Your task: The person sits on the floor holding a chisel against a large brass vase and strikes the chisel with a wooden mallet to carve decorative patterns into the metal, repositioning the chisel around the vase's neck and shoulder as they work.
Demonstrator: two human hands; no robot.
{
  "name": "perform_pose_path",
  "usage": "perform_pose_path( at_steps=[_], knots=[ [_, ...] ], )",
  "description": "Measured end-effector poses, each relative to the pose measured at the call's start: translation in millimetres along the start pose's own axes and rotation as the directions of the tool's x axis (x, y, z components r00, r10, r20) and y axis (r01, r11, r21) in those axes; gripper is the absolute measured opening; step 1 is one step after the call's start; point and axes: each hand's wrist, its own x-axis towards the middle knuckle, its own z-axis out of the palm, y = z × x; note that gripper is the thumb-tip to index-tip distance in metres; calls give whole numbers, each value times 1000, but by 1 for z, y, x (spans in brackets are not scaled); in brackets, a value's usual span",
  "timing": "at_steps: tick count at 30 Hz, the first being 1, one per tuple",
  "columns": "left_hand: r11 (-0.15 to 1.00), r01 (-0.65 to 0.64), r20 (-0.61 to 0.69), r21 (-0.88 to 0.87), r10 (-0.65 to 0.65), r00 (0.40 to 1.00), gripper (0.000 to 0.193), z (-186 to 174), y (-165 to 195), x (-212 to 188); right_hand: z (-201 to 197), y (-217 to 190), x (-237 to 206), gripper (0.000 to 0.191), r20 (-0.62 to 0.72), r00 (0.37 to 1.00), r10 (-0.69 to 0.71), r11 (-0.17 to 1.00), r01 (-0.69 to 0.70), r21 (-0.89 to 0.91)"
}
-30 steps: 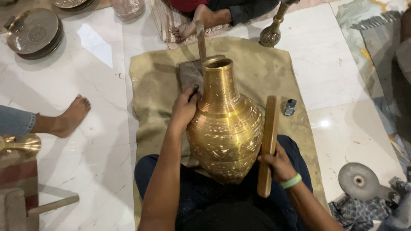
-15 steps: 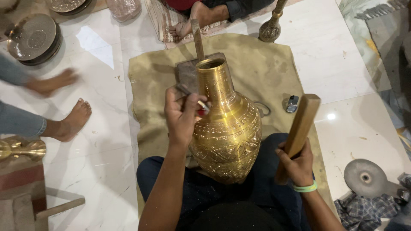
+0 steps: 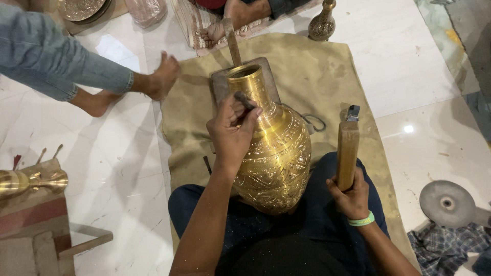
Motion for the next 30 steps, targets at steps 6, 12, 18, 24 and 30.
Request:
perform_pose_path(
  at_steps=[6,12,18,24,30],
  knots=[
    [971,-169,45,168,164,985,26,-3,-5,-2,1,-1,2,45,56,998,5,1000,-5,0],
    [992,-110,20,67,109,994,41,-3,-15,2,-10,-33,36,56,175,984,-10,999,4,32],
    [989,-131,0,70,131,991,43,-3,-15,-1,-59,-131,126,58,310,849,-428,717,528,-454],
    [992,-115,-18,46,116,993,40,-2,-14,-1,-80,-231,161,56,553,712,-433,508,700,-502],
    [993,-109,-37,52,111,993,34,-2,-17,0,-81,-265,152,52,613,745,-263,355,665,-657]
  ],
)
